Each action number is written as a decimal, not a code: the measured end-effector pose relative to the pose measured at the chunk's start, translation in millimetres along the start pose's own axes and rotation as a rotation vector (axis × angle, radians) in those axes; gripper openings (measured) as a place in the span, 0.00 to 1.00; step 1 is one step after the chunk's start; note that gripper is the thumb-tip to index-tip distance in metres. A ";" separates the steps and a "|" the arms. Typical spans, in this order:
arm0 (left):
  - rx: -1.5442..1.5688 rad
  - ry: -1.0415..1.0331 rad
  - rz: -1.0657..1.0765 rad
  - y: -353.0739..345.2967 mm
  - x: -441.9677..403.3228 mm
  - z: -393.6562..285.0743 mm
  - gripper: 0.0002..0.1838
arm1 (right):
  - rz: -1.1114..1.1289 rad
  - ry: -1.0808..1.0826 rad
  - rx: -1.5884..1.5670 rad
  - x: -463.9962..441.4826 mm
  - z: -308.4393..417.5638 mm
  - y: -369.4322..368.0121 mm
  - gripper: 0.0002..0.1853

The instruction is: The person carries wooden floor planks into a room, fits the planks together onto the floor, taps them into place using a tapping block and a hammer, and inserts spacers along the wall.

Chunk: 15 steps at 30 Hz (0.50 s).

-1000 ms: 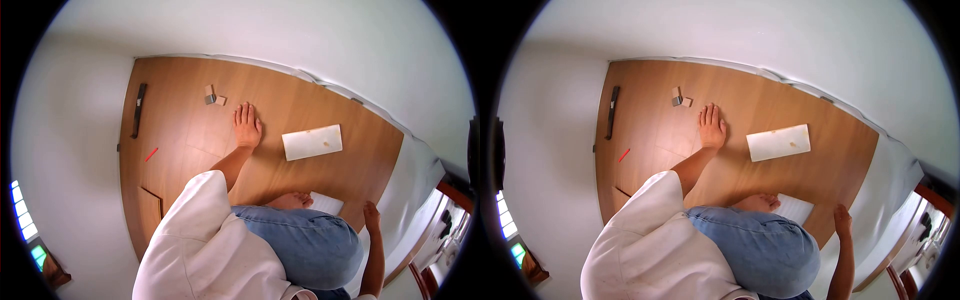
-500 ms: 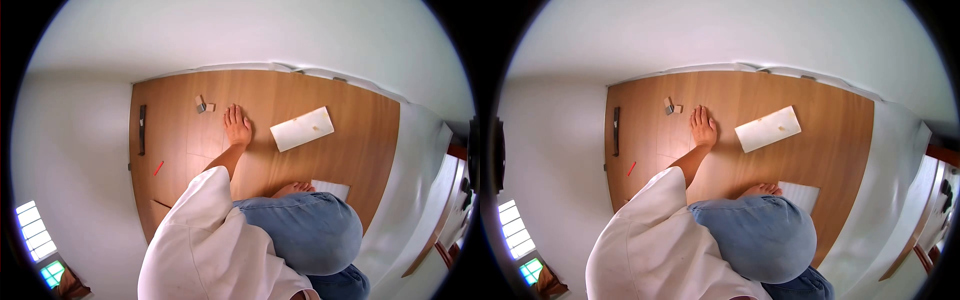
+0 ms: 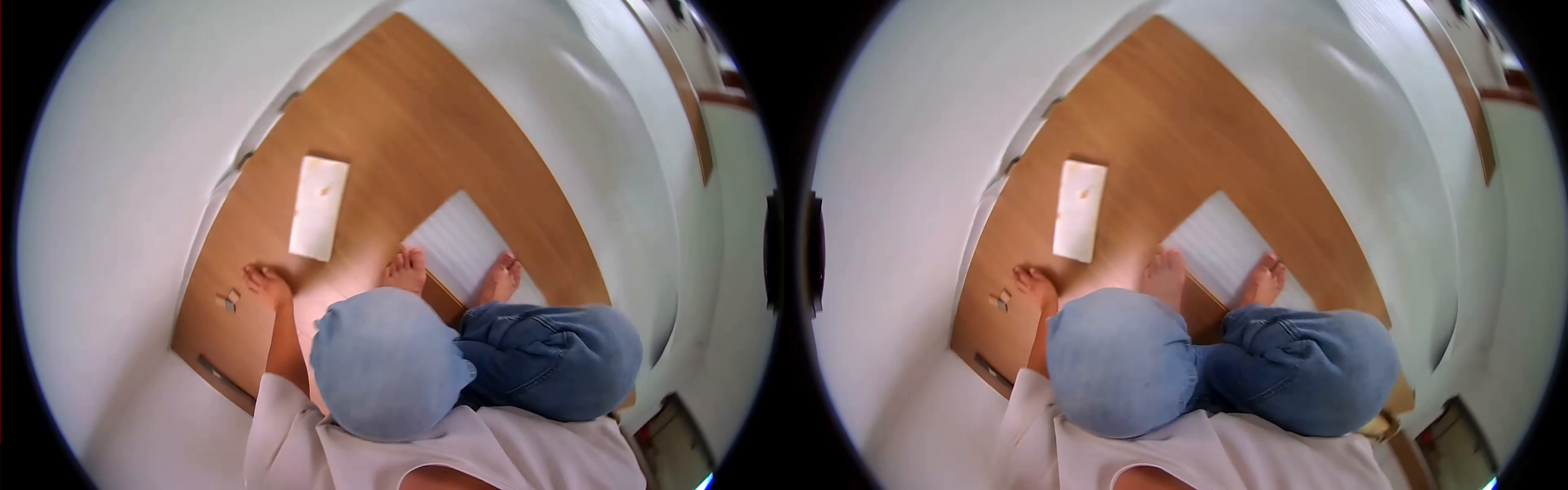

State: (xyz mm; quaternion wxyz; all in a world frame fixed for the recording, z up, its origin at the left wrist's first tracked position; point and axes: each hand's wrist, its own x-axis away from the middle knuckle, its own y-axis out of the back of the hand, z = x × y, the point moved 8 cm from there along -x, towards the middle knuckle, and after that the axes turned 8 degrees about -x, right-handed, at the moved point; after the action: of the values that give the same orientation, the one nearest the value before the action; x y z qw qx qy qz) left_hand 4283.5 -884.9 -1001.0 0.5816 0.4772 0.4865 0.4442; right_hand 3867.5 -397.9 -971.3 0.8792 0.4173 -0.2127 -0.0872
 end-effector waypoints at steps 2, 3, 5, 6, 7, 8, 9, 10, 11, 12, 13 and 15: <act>-0.038 -0.014 0.058 -0.7 -1.3 13.7 0.32 | 0.022 0.018 0.088 -7.7 -24.8 -2.1 0.40; -0.032 -0.018 0.088 -8.3 -4.8 11.7 0.32 | 0.088 0.012 0.098 -5.0 -11.6 2.7 0.39; -0.006 -0.197 0.112 -17.1 21.7 -56.3 0.31 | 0.126 -0.009 0.114 -6.6 -12.3 2.3 0.38; -0.029 -0.340 0.133 -14.8 55.0 -104.0 0.31 | 0.026 0.031 0.146 -10.3 -24.0 1.1 0.37; -0.084 -0.476 0.158 -3.4 97.6 -152.1 0.30 | 0.063 0.017 0.158 -12.0 -16.1 9.1 0.35; -0.164 -0.601 0.175 11.4 140.7 -196.5 0.30 | 0.120 0.005 0.166 -7.4 -5.2 16.0 0.34; -0.238 -0.699 0.173 23.8 176.7 -231.5 0.29 | 0.081 0.047 0.277 -4.2 -18.4 3.8 0.34; -0.304 -0.774 0.153 34.5 203.9 -256.7 0.29 | 0.050 0.100 0.383 -7.7 -29.5 -4.6 0.35; -0.341 -0.826 0.129 41.5 218.3 -271.3 0.28 | 0.113 0.055 0.359 -20.3 -50.5 21.5 0.28; -0.376 -0.865 0.103 45.7 224.2 -282.4 0.28 | 0.181 -0.015 0.333 -22.0 -85.0 64.6 0.22; -0.408 -0.899 0.078 47.9 227.7 -289.3 0.27 | 0.273 -0.140 0.306 -15.4 -144.1 130.0 0.19; -0.443 -0.961 0.045 53.6 229.0 -300.3 0.26 | 0.295 -0.203 0.296 2.3 -179.6 173.5 0.19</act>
State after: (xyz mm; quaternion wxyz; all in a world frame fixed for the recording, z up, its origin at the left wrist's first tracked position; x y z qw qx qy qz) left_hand 4013.7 -615.3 -1002.0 0.8164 0.5028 0.0491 0.2798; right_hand 3945.6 -163.1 -937.7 0.7859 0.4951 -0.3690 0.0327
